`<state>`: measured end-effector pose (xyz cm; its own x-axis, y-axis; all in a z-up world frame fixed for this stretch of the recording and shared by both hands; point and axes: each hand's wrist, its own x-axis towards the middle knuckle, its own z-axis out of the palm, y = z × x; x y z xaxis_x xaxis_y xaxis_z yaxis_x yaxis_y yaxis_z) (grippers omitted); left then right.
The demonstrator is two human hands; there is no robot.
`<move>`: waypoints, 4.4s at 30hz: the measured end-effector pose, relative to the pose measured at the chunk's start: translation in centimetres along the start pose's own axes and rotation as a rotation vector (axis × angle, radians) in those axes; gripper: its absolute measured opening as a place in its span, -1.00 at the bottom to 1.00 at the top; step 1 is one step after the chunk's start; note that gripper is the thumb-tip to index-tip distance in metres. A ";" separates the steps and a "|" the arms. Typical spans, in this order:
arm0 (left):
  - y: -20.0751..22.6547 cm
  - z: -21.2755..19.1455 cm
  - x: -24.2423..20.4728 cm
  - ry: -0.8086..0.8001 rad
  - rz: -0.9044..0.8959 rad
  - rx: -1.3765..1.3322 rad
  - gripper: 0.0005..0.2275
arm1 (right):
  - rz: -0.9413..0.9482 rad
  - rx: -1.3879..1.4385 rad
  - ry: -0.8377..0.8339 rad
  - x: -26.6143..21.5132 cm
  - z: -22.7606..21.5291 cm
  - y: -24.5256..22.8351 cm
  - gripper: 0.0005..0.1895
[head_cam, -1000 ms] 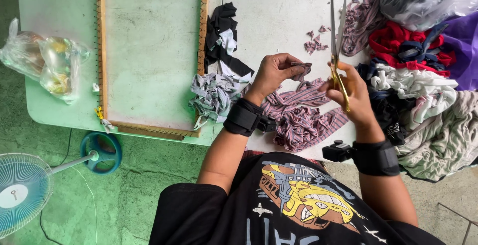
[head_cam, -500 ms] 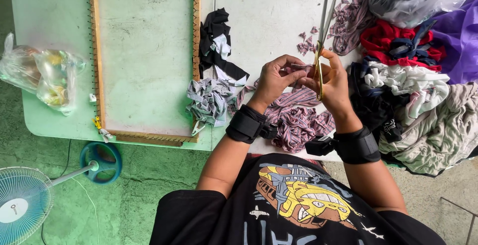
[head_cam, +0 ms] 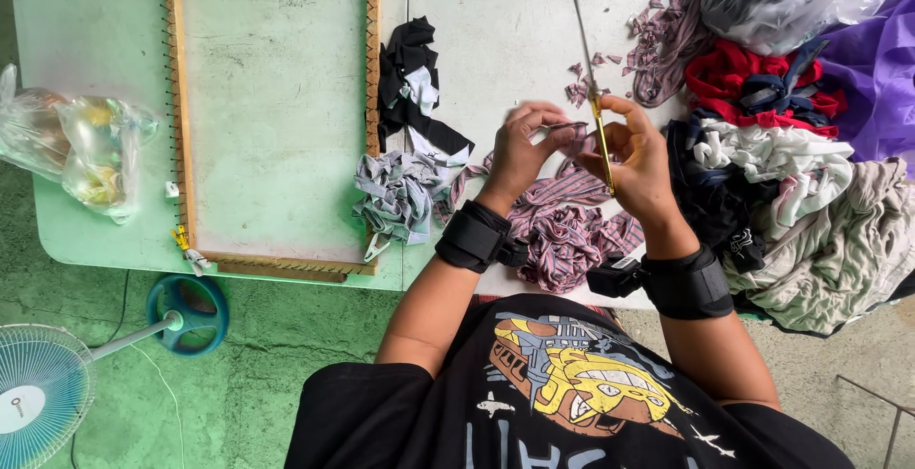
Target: The person cuts fabric into long strips with scissors, then aligns the cut fabric pieces by hand. The person also pulls threads from the fabric by hand.
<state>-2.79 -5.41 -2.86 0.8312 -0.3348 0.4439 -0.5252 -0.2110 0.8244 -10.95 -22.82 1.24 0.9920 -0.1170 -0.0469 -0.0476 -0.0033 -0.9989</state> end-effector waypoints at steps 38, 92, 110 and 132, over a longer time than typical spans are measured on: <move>0.8 -0.7 -0.2 -0.337 -0.499 -0.556 -0.88 | -0.001 0.104 0.125 -0.2 -0.9 1.9 -0.28; -0.8 1.9 1.2 -0.381 -0.540 -0.581 -0.87 | -0.034 -0.212 0.180 0.8 -1.2 2.0 -0.30; -0.7 -0.5 1.3 -0.242 -0.361 -0.508 -0.87 | -0.003 -0.022 0.120 -0.3 -1.2 1.0 -0.29; -1.0 -0.5 1.9 -0.225 -0.386 -0.511 -0.97 | 0.077 -0.494 -0.016 -2.7 -1.2 1.3 -0.22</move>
<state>-0.61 -5.36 -2.70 0.8547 -0.5170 0.0465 -0.0007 0.0884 0.9961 -13.83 -23.70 0.13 0.9850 -0.1199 -0.1244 -0.1665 -0.4655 -0.8693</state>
